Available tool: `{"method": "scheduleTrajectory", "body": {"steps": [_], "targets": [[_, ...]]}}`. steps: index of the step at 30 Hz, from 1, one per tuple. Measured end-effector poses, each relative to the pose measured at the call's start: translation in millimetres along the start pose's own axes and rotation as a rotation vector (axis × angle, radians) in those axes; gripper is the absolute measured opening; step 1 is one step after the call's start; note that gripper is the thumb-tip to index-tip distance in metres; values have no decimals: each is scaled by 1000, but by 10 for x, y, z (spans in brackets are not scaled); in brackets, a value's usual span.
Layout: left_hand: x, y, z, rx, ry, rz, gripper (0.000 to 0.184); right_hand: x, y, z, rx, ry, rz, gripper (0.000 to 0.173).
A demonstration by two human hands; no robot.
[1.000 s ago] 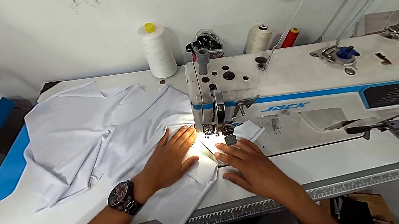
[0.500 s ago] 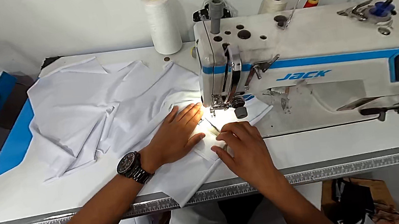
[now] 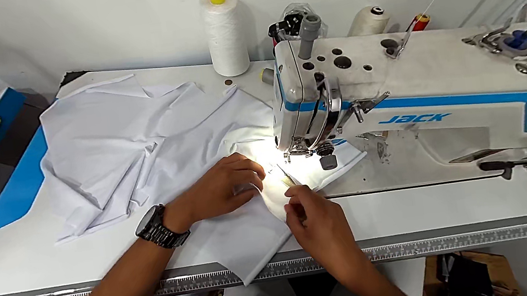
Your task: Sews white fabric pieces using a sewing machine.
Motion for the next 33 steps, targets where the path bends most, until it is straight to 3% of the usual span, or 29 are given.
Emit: {"method": "scheduleTrajectory", "body": {"steps": [3,6,14,25,29,31,33], "targets": [[19,-24,56,-26,60,-19,22,28,-28,-28,-33,29,-23,35],[51,-52,111,-41,126,-6,26,48,-31,-1,-93,41,-94,23],[153,-101,117,-125,261,218,30,-49,-9,77,-144,36,-167,16],[91,-169,142,-154,259,411,31,-75,-40,51,-166,29,-253,14],[-185,-217,194,-137,74,423,17,76,79,56,-200,198,-326,12],[-391,-332,193,-86,30,510,17,52,76,146,-99,267,-293,17],[-532,-444,123,-53,144,604,26,-101,25,249,79,306,-191,24]]}}
Point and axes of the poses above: each hand's wrist, its own z-axis towards the middle knuckle, its own y-axis out of the back of the hand, x = y × z, the point moved 8 cm from there along z, towards the middle knuckle, and after that the axes turned 15 degrees about -x, right-handed, at the moved point
